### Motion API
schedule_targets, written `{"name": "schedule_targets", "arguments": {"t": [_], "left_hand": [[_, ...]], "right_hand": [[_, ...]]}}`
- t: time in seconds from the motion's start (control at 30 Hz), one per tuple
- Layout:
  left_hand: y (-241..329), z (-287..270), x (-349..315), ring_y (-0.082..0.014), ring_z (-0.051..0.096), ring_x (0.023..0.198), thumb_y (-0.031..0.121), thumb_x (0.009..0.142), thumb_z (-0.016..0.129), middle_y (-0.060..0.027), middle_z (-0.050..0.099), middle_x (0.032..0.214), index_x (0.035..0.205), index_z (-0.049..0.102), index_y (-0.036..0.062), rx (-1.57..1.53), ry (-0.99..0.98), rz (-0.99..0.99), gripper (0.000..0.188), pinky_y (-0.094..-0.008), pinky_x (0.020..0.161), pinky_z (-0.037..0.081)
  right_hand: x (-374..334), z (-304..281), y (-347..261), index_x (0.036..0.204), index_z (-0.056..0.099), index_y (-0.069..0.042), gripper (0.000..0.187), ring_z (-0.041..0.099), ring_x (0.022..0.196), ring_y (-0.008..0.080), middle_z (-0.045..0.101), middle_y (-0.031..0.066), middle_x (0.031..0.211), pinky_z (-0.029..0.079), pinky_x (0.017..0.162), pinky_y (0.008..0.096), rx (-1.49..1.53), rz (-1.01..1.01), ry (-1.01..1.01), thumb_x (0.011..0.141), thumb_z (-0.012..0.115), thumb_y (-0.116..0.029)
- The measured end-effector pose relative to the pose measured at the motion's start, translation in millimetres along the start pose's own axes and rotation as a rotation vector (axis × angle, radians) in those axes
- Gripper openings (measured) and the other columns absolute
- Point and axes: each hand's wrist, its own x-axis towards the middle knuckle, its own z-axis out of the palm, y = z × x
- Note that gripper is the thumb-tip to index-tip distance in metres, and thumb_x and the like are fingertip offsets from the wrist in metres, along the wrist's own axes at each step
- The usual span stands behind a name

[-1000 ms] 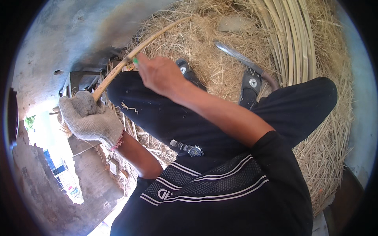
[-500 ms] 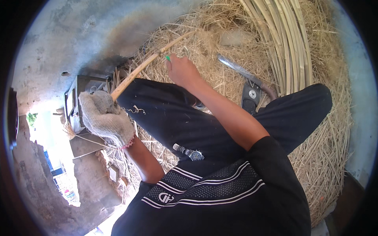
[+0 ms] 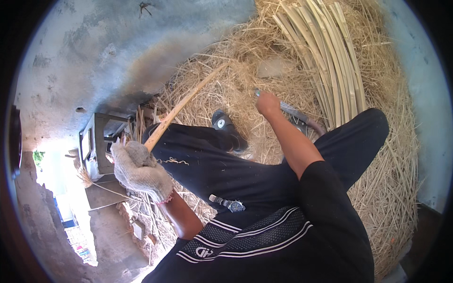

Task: The person sits cross-legged on a straw-covered floor and uses a green-handled knife to shave the surface of a long bamboo stick. They hold the stick with a gloved left hand and repeatedly scrape the blade along its length to remove the outer layer, producing thin wood shavings.

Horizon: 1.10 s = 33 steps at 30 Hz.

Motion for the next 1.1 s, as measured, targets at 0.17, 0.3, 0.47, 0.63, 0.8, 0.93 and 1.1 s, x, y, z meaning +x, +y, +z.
{"name": "schedule_targets", "arguments": {"t": [0.17, 0.3, 0.47, 0.63, 0.8, 0.93, 1.1], "left_hand": [[1, -2, -8, -0.0076, 0.036, 0.046, 0.024, 0.099, 0.055, 0.002, 0.043, 0.056, 0.065, 0.05, 0.0094, 0.096, -0.082, 0.136, 0.037, -0.0238, 0.042, 0.024], [-15, -22, -5, -0.0148, 0.054, 0.052, 0.017, 0.095, 0.053, -0.0047, 0.059, 0.063, 0.076, 0.063, 0.0027, 0.303, -0.173, 0.291, 0.026, -0.0287, 0.048, 0.04], [-38, -42, 10, -0.0252, 0.062, 0.065, 0.012, 0.082, 0.062, -0.0073, 0.067, 0.078, 0.088, 0.068, 0.0042, 0.616, -0.305, 0.913, 0.011, -0.0363, 0.059, 0.048], [-24, -45, 5, -0.0273, 0.063, 0.079, 0.006, 0.085, 0.063, -0.0084, 0.068, 0.087, 0.094, 0.069, 0.0028, 0.19, -0.435, 0.265, 0.011, -0.0378, 0.07, 0.049], [-47, -42, 8, -0.0249, 0.061, 0.076, 0.002, 0.083, 0.07, -0.0094, 0.067, 0.085, 0.097, 0.068, 0.0002, 0.367, -0.169, 0.364, 0.014, -0.0376, 0.069, 0.048], [-23, -24, 19, -0.0158, 0.056, 0.062, 0.015, 0.094, 0.066, -0.0053, 0.061, 0.077, 0.088, 0.065, 0.0011, -0.274, -0.111, -0.142, 0.015, -0.0299, 0.051, 0.044], [-2, 5, 13, -0.006, 0.029, 0.047, 0.021, 0.098, 0.055, 0.0061, 0.035, 0.055, 0.062, 0.043, 0.0151, -0.181, 0.072, -0.092, 0.038, -0.0265, 0.044, 0.019]], "right_hand": [[-67, -97, -116, 0.104, 0.057, 0.0, 0.032, 0.066, 0.065, 0.0372, 0.064, 0.0218, 0.07, 0.049, 0.06, 0.0469, 0.6, -0.268, -0.062, 0.103, 0.048, -0.03], [-167, -162, -169, 0.089, 0.056, 0.001, 0.023, 0.061, 0.055, 0.036, 0.058, 0.0199, 0.061, 0.045, 0.051, 0.0431, 0.894, -0.68, 0.007, 0.099, 0.057, -0.019], [-199, -150, -174, 0.088, 0.053, -0.001, 0.021, 0.063, 0.054, 0.0398, 0.06, 0.0202, 0.058, 0.05, 0.049, 0.0468, 0.728, -0.705, 0.09, 0.097, 0.06, -0.018], [-185, -128, -171, 0.09, 0.049, -0.002, 0.021, 0.063, 0.055, 0.0409, 0.059, 0.0204, 0.056, 0.051, 0.049, 0.0486, 0.567, -0.595, 0.097, 0.098, 0.057, -0.02], [-186, -120, -189, 0.089, 0.05, -0.001, 0.022, 0.061, 0.052, 0.0417, 0.056, 0.0218, 0.053, 0.049, 0.048, 0.0501, 0.741, -0.724, 0.208, 0.099, 0.057, -0.019], [-154, -94, -190, 0.095, 0.051, -0.004, 0.02, 0.064, 0.054, 0.0424, 0.058, 0.0205, 0.054, 0.052, 0.049, 0.0491, 0.586, -0.547, 0.215, 0.1, 0.054, -0.023], [-174, -115, -206, 0.092, 0.051, -0.002, 0.019, 0.064, 0.054, 0.0408, 0.059, 0.0211, 0.056, 0.051, 0.049, 0.0481, 0.703, -0.684, 0.204, 0.098, 0.058, -0.019]]}}
